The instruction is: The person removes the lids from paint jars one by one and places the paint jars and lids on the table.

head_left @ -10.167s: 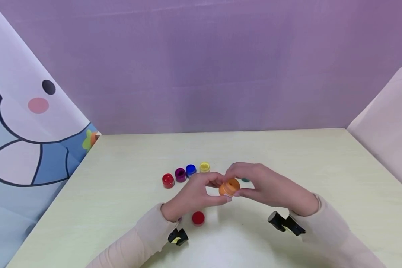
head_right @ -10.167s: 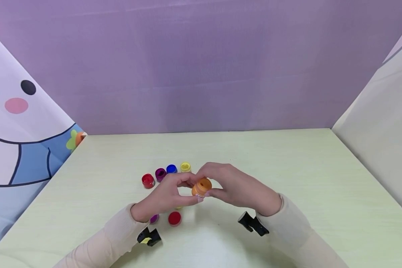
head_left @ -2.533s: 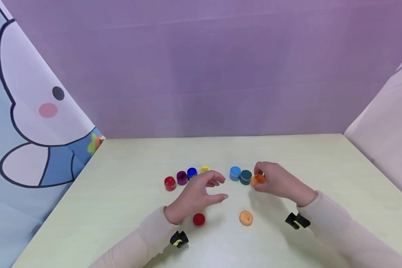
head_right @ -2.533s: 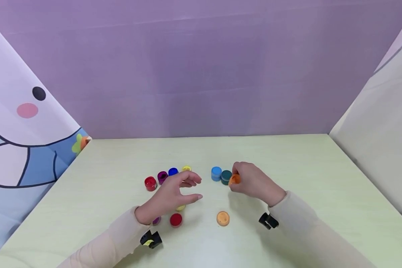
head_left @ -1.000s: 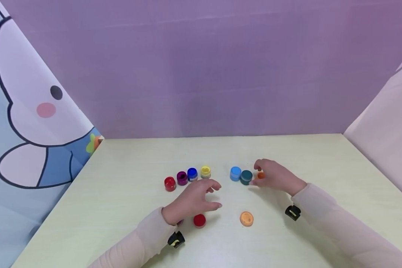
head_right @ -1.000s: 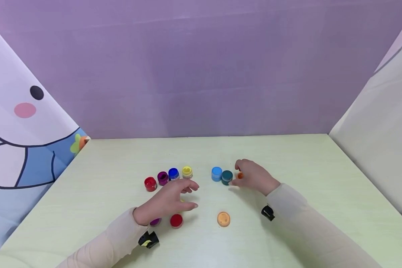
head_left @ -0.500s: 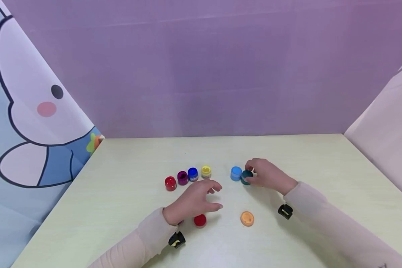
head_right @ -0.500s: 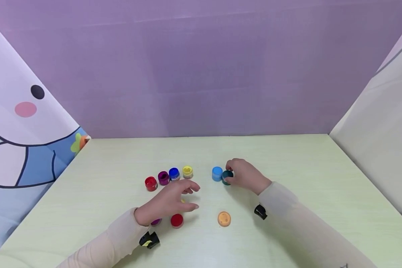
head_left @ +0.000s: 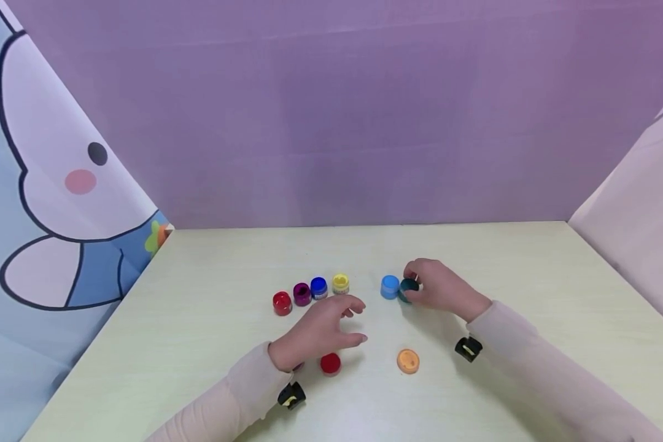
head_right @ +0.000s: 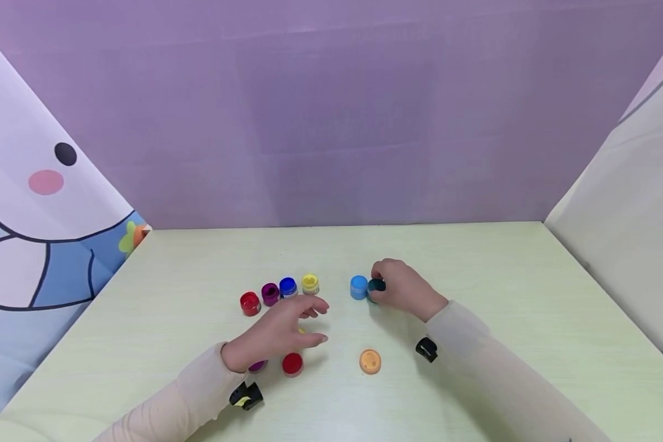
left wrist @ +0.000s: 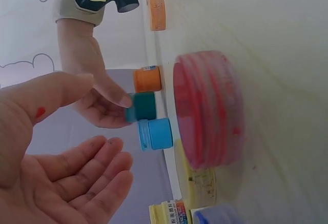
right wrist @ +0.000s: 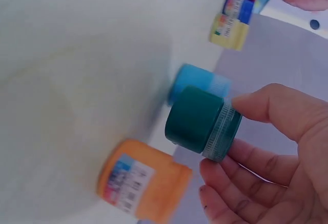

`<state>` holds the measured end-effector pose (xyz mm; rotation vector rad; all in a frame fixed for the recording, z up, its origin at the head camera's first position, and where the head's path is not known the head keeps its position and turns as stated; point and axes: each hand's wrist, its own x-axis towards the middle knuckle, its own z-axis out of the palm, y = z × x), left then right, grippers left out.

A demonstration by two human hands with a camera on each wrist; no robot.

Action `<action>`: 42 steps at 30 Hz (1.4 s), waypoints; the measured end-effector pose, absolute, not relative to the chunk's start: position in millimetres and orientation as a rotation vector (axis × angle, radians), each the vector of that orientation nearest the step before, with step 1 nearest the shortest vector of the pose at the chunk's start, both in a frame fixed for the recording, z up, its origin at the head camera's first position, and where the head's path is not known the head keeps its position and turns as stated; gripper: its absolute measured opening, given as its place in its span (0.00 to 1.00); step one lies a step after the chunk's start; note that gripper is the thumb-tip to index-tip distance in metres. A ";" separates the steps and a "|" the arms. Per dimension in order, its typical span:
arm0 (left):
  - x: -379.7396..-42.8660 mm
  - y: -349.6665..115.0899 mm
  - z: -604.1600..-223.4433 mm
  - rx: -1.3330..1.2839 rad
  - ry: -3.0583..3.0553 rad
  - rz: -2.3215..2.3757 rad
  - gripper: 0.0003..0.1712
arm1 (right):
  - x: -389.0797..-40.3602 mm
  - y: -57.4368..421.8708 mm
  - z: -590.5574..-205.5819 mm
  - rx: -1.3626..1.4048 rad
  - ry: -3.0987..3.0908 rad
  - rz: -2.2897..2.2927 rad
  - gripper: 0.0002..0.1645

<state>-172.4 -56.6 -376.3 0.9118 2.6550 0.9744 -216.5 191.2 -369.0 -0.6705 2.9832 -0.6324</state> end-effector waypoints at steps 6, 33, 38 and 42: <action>-170.7 -55.6 -375.7 0.910 2.694 1.042 0.27 | -207.4 187.3 -360.6 -0.723 2.978 -0.696 0.16; -157.7 -42.9 -354.4 0.942 2.477 1.599 0.21 | -165.0 166.7 -334.5 -1.162 2.788 -1.218 0.15; -149.7 -42.1 -341.7 0.953 2.455 1.649 0.18 | -163.0 165.0 -334.4 -1.188 2.793 -1.253 0.15; -157.5 -41.9 -356.5 0.993 2.457 1.668 0.19 | -160.6 162.9 -333.3 -1.192 2.786 -1.273 0.16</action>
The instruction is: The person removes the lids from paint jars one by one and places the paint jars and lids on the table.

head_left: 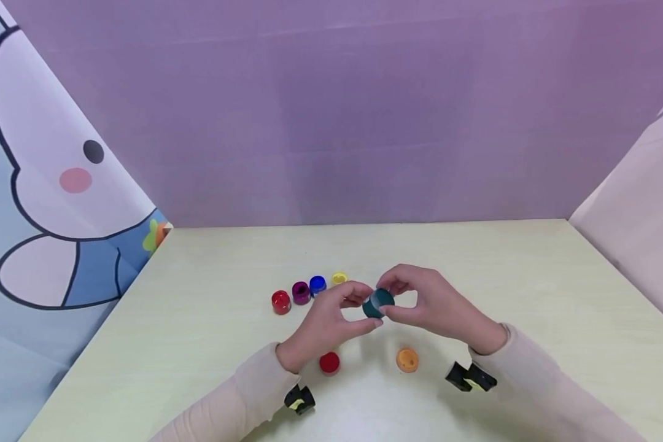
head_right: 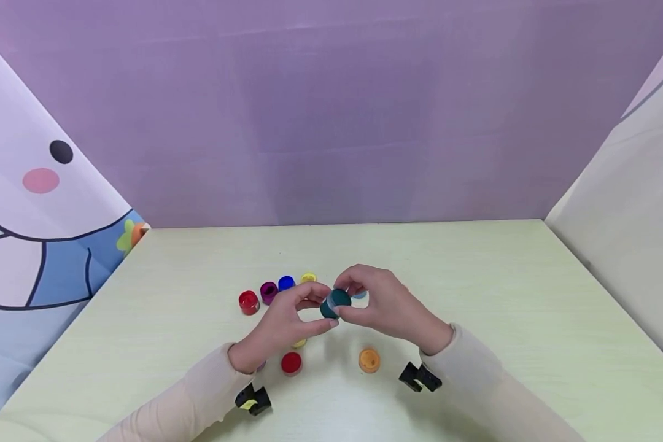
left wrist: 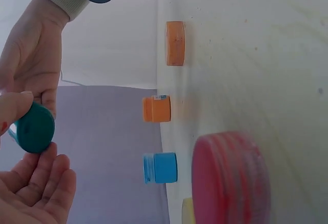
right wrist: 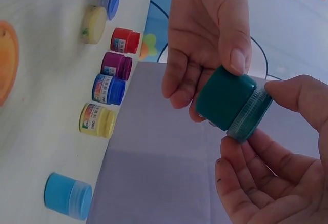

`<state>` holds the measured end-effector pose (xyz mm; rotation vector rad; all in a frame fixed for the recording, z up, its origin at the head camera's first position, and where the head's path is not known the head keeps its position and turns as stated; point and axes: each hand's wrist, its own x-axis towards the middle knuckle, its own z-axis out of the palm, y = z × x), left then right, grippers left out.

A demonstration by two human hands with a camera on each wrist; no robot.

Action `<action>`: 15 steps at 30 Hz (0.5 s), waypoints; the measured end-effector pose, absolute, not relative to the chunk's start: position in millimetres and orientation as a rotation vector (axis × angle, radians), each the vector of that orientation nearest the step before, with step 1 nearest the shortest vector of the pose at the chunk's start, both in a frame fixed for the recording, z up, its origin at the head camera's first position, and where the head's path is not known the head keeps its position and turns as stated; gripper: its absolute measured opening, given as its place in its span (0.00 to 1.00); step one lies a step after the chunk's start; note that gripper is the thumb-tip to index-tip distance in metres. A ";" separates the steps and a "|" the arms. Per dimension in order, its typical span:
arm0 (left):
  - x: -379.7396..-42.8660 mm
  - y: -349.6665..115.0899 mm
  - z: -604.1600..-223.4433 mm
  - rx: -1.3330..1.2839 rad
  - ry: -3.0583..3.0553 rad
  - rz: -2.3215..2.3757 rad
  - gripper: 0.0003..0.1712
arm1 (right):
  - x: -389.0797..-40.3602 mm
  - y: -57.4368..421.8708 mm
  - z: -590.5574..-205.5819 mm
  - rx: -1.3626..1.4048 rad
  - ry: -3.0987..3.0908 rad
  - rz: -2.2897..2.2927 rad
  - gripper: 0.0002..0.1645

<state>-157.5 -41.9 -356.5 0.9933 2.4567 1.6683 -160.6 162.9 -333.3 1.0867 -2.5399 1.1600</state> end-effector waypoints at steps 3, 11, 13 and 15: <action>-164.6 -42.2 -369.3 1.043 2.465 1.671 0.20 | -159.6 161.6 -332.0 1.101 -2.525 1.159 0.16; -168.9 -42.7 -375.5 1.124 2.431 1.686 0.18 | -156.4 163.6 -325.8 1.135 -2.532 1.176 0.14; -168.9 -43.0 -374.8 1.137 2.423 1.688 0.18 | -155.6 164.3 -324.3 1.155 -2.528 1.189 0.13; -169.1 -43.6 -374.4 1.148 2.422 1.684 0.17 | -155.4 164.7 -323.2 1.187 -2.516 1.197 0.13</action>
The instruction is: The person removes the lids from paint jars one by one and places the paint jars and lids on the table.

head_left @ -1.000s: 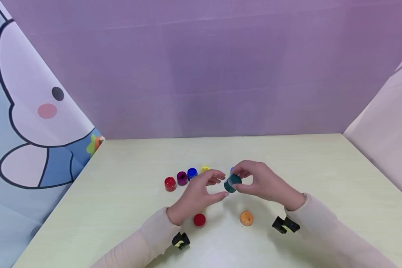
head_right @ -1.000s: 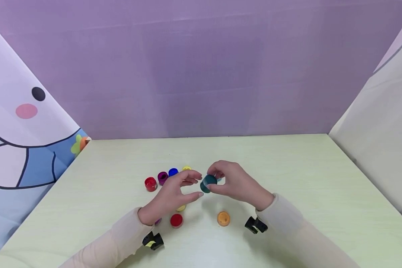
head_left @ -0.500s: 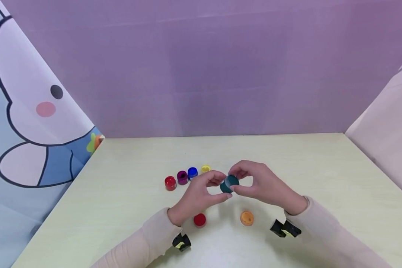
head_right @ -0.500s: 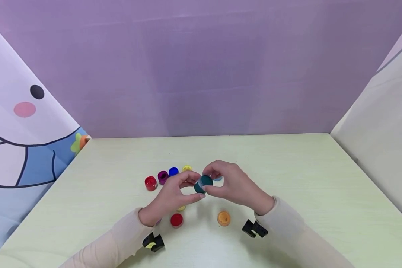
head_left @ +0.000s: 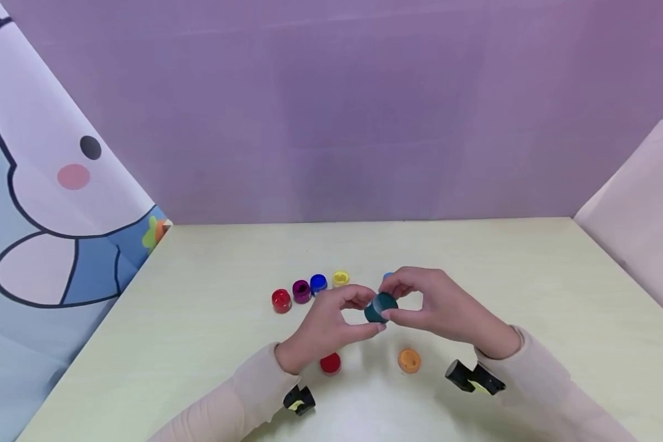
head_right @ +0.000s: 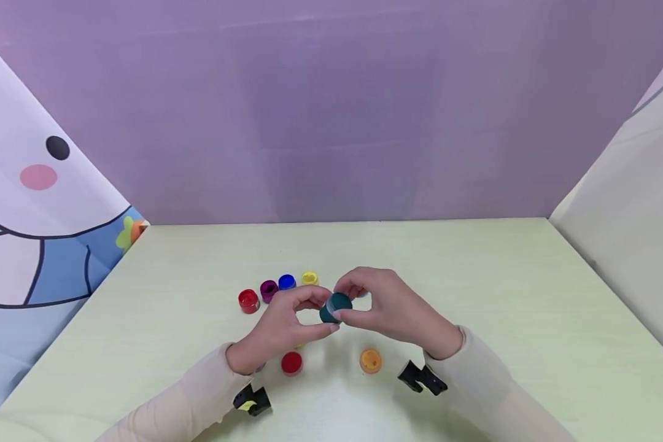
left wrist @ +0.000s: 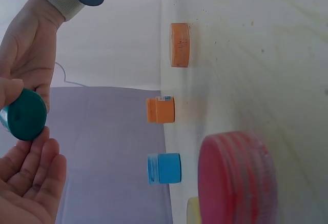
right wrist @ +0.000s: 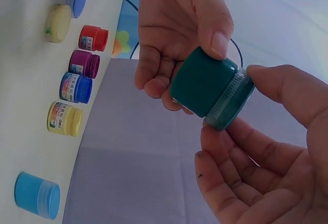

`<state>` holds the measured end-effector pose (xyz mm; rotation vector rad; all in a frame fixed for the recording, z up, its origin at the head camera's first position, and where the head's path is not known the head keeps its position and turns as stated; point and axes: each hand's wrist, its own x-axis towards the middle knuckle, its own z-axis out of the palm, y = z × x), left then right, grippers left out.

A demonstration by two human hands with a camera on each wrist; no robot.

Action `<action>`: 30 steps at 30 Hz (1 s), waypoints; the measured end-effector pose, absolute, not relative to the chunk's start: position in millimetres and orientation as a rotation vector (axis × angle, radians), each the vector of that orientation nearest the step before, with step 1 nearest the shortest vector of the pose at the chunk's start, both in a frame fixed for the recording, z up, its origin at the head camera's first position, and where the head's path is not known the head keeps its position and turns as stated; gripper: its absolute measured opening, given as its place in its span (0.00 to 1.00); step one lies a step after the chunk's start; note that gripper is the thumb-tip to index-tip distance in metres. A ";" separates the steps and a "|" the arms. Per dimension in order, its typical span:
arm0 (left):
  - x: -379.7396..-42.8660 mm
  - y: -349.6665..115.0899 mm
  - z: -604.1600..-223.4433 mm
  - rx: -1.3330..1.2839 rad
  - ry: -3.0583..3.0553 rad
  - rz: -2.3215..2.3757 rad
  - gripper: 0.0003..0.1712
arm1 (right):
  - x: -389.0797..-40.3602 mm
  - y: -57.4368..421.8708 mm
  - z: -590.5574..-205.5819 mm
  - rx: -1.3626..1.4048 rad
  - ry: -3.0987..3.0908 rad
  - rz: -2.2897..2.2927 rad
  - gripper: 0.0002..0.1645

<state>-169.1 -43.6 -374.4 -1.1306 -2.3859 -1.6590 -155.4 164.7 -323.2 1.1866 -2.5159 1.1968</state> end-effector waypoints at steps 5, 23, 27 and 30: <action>-168.3 -45.8 -371.0 -1.144 -2.397 -1.660 0.16 | -154.8 164.7 -321.1 1.275 -2.468 1.186 0.13; -152.8 -49.4 -335.7 -1.210 -2.387 -1.713 0.15 | -154.5 163.9 -320.8 1.430 -2.359 1.038 0.17; -152.6 -49.0 -335.6 -1.184 -2.428 -1.757 0.17 | -155.6 165.1 -320.8 1.507 -2.297 1.011 0.19; -151.5 -48.1 -335.5 -1.164 -2.453 -1.767 0.17 | -156.2 167.0 -319.9 1.513 -2.307 1.021 0.20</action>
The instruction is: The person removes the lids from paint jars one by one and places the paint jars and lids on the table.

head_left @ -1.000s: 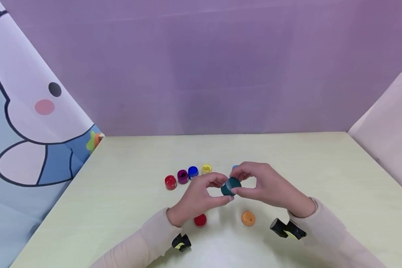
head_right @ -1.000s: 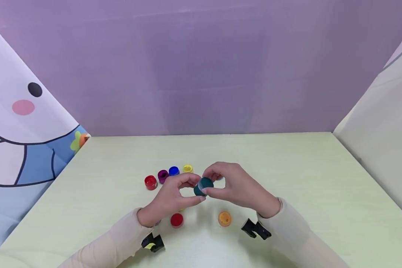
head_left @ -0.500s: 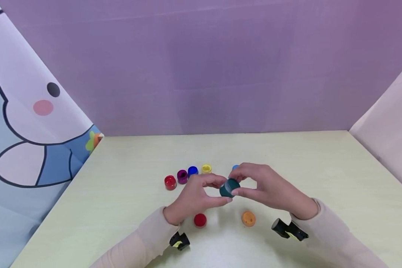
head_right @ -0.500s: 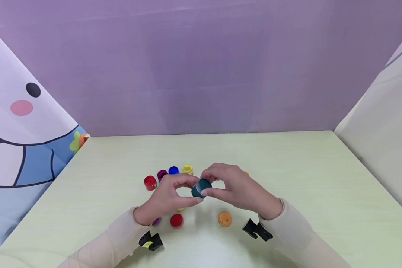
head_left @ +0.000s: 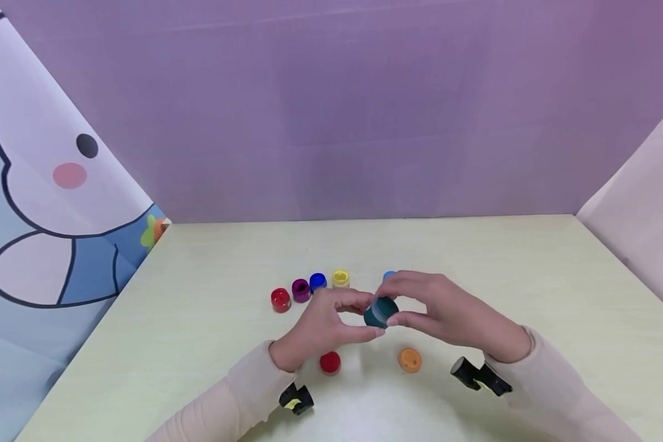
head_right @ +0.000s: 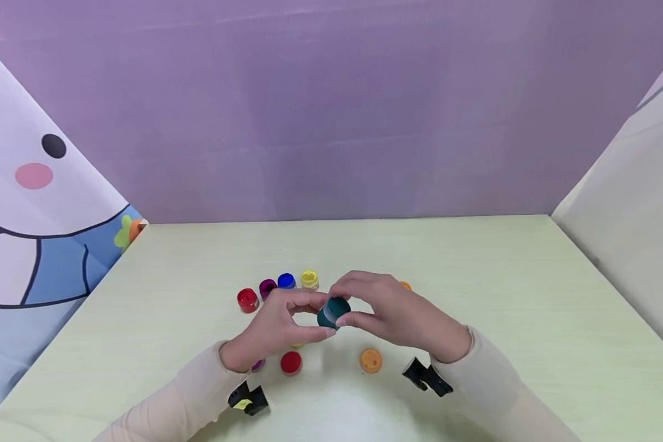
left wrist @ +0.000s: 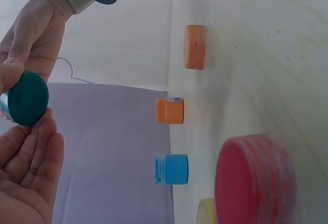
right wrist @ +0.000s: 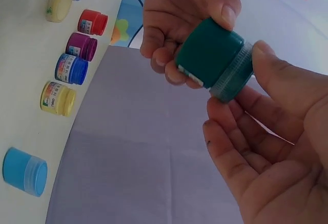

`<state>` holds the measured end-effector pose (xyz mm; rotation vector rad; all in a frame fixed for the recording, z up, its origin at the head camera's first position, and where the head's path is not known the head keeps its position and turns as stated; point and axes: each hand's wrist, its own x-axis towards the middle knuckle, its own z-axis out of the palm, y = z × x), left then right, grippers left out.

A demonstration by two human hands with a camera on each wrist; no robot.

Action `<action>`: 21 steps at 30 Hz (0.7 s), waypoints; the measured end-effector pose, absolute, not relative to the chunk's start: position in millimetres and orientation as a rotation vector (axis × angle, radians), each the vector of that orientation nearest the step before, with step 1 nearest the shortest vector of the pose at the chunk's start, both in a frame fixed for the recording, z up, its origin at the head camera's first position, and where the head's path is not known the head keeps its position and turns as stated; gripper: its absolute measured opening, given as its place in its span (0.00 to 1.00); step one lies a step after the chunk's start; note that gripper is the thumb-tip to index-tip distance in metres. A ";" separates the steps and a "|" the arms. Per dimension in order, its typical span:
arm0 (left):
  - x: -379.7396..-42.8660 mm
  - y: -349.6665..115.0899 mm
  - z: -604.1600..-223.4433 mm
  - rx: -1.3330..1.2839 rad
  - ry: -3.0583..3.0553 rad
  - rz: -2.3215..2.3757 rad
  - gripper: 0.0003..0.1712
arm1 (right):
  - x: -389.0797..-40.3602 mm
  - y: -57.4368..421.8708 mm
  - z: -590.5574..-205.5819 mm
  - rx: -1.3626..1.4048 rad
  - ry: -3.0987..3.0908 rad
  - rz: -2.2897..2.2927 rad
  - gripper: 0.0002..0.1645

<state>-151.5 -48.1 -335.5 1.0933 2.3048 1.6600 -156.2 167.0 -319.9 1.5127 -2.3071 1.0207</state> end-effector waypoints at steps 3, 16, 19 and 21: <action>-152.4 -46.8 -339.5 1.097 2.325 1.652 0.16 | -155.6 168.5 -318.9 1.446 -2.360 1.055 0.20; -168.3 -45.6 -372.7 1.143 2.414 1.627 0.16 | -146.8 160.0 -321.8 1.014 -2.673 1.142 0.15; -168.2 -45.6 -373.1 1.149 2.441 1.606 0.16 | -146.6 158.8 -322.2 0.985 -2.707 1.145 0.15; -168.4 -45.6 -373.3 1.155 2.458 1.596 0.17 | -146.5 158.3 -322.2 0.983 -2.711 1.142 0.15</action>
